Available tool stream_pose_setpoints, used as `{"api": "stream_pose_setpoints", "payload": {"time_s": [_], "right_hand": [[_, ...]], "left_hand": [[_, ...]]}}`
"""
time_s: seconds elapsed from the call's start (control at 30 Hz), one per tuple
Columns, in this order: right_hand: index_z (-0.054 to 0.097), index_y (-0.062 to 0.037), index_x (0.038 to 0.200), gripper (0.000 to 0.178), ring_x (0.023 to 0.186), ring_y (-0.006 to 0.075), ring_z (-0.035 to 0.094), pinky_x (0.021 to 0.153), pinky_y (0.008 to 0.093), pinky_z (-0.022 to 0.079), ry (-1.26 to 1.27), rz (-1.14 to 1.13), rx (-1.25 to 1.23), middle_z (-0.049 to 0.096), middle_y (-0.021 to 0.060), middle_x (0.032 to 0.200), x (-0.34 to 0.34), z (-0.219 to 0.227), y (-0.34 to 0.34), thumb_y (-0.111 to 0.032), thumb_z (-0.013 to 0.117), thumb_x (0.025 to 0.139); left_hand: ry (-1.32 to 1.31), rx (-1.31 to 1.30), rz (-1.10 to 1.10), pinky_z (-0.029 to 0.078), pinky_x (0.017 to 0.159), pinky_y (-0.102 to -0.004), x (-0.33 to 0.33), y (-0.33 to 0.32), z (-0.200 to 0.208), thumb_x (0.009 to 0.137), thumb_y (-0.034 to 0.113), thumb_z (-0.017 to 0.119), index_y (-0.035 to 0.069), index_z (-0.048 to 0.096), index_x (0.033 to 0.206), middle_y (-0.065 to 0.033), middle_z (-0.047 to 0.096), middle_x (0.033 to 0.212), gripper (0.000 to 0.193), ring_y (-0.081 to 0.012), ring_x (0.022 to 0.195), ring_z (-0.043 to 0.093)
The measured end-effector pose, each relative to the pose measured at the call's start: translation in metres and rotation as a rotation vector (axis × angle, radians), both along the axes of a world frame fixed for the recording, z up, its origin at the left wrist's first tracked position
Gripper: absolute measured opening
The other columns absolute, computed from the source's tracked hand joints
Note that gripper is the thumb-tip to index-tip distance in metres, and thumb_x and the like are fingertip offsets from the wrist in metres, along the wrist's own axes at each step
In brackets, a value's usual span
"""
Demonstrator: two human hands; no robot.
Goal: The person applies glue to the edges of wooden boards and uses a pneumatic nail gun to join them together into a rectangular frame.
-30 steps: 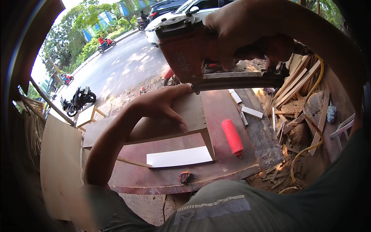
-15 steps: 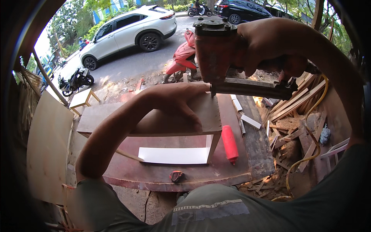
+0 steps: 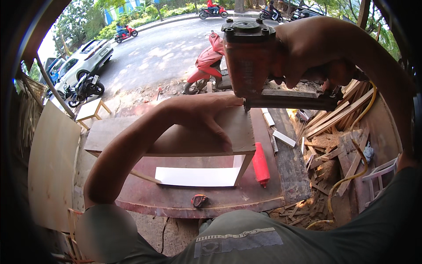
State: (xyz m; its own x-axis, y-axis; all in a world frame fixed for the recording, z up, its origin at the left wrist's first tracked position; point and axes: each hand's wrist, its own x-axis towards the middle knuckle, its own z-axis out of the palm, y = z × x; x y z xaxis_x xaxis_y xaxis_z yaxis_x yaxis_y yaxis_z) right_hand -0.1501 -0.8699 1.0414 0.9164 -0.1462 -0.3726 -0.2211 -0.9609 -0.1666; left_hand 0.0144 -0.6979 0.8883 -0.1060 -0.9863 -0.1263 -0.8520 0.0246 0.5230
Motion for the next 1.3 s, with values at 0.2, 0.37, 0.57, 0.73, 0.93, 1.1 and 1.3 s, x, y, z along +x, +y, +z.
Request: {"api": "stream_pose_setpoints", "payload": {"time_s": [0.2,0.37,0.57,0.73,0.93,1.1,1.3], "right_hand": [[0.073,0.0012,0.105,0.043,0.070,0.0148,0.067,0.065,0.0324,0.055,-0.040,-0.011,-0.005,0.069,0.0048,0.081,-0.004,-0.005,0.008,-0.002,0.081,0.063],[0.072,0.0005,0.107,0.044,0.067,0.0125,0.065,0.059,0.0304,0.054,0.006,-0.150,0.048,0.068,0.0039,0.079,-0.012,-0.001,0.011,-0.001,0.081,0.064],[0.071,0.0003,0.108,0.044,0.065,0.0123,0.064,0.057,0.0305,0.053,-0.023,-0.078,0.093,0.068,0.0043,0.080,-0.017,0.000,0.010,0.000,0.081,0.064],[0.070,0.0007,0.110,0.047,0.064,0.0132,0.065,0.056,0.0307,0.054,-0.021,0.049,0.039,0.068,0.0070,0.081,-0.019,-0.007,0.002,0.002,0.081,0.065],[0.067,0.0029,0.107,0.040,0.054,0.0148,0.064,0.042,0.0318,0.054,0.047,-0.296,0.062,0.067,0.0101,0.080,-0.027,0.001,0.026,0.002,0.079,0.069],[0.066,0.0032,0.106,0.038,0.050,0.0152,0.063,0.038,0.0311,0.052,0.007,-0.223,0.108,0.065,0.0101,0.074,-0.038,0.003,0.032,-0.001,0.078,0.070],[0.066,0.0022,0.105,0.039,0.049,0.0153,0.063,0.038,0.0310,0.051,0.003,-0.087,0.195,0.066,0.0097,0.072,-0.050,0.006,0.038,-0.004,0.079,0.069]], "left_hand": [[0.094,0.027,-0.012,0.046,0.106,-0.0413,0.003,0.003,-0.003,0.066,0.053,0.093,-0.001,0.041,0.150,-0.0213,0.059,0.135,0.113,-0.0308,0.124,0.061],[0.090,0.098,0.021,0.046,0.106,-0.0405,0.000,0.003,0.001,0.067,0.051,0.093,0.001,0.037,0.154,-0.0198,0.060,0.137,0.115,-0.0289,0.122,0.061],[0.152,-0.001,-0.015,0.052,0.099,-0.0410,0.001,0.004,0.000,0.065,0.049,0.095,0.001,0.050,0.145,-0.0188,0.067,0.125,0.104,-0.0279,0.115,0.067],[0.166,0.083,-0.011,0.049,0.102,-0.0392,-0.002,0.002,0.003,0.068,0.047,0.094,0.004,0.043,0.150,-0.0166,0.065,0.130,0.107,-0.0255,0.119,0.064],[0.147,0.141,0.014,0.048,0.104,-0.0376,-0.004,0.005,0.006,0.069,0.046,0.094,0.005,0.043,0.151,-0.0146,0.064,0.132,0.105,-0.0228,0.121,0.062],[0.156,0.166,0.005,0.048,0.103,-0.0379,-0.005,0.002,0.009,0.069,0.048,0.094,0.005,0.044,0.150,-0.0149,0.065,0.132,0.105,-0.0224,0.120,0.062],[0.075,0.096,-0.024,0.049,0.101,-0.0389,0.001,0.004,0.002,0.069,0.049,0.093,0.006,0.046,0.149,-0.0142,0.068,0.127,0.103,-0.0235,0.118,0.065]]}}
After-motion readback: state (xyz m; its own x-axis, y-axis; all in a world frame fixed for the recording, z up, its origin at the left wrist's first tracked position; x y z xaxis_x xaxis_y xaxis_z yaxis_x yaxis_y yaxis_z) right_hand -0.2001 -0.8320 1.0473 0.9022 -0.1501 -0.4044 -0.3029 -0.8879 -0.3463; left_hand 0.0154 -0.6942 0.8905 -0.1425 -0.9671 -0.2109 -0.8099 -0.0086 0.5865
